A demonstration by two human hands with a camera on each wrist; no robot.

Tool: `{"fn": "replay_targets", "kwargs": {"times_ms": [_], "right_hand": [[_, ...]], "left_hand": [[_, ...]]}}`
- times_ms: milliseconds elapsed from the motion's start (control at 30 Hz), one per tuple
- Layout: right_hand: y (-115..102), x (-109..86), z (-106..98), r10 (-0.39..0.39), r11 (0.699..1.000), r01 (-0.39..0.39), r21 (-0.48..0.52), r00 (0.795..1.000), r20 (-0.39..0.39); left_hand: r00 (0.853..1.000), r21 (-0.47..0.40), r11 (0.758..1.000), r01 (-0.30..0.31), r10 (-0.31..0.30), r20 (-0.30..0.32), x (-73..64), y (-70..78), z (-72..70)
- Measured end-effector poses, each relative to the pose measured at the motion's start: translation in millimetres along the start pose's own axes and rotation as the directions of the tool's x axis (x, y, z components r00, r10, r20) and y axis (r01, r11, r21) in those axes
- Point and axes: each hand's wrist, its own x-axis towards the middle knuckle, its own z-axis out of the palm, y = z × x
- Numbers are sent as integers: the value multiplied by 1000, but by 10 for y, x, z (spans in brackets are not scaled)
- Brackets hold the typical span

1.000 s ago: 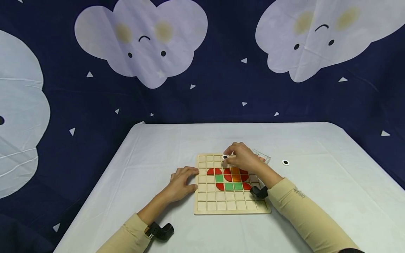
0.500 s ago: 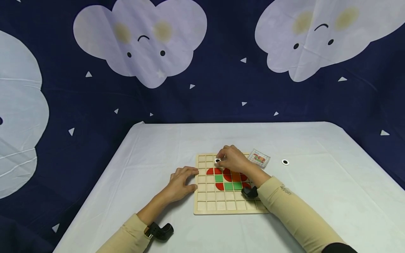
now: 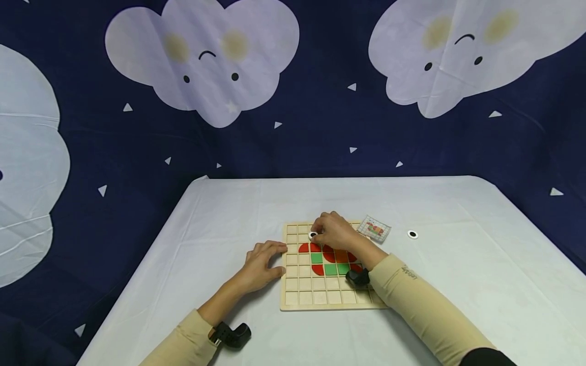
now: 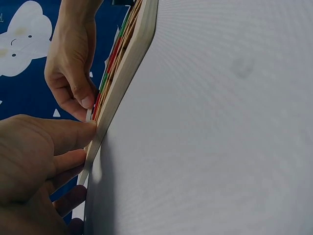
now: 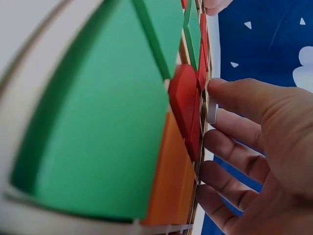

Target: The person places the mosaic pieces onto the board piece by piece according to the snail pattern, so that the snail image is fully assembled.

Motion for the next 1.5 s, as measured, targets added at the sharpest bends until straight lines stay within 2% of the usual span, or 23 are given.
{"fn": "replay_targets", "kwargs": {"times_ms": [300,733,867,1000,1200,1333,1500], "right_hand": [[7,-20,-3,-23,999,23,-29,1000,-1],[15,-29,-22,-37,999,38,-19,999,4],[13,-45,-73,-34,999,34,15,999,-2],[45,-67,-187,3,999,-1,46,999,-33],[242,-195,-442,47,998,-42,44,991,-128],[487,-376,-608,90,995,-83,45,980,-179],[846,-631,-740,160,987,-156,38,968,-195]], "left_hand": [[1000,1,1000,-8,8,-5,3,0,0],[1000,5,1000,-6,6,-5,4,1,-3],[1000,1,1000,-4,4,-3,1,7,-2],[1000,0,1000,-1,1,-3,-1,11,1],[1000,-1,1000,1,-1,3,-4,17,0],[1000,4,1000,-1,1,3,-1,16,-3],[1000,17,1000,-12,12,-2,0,8,-2]]}}
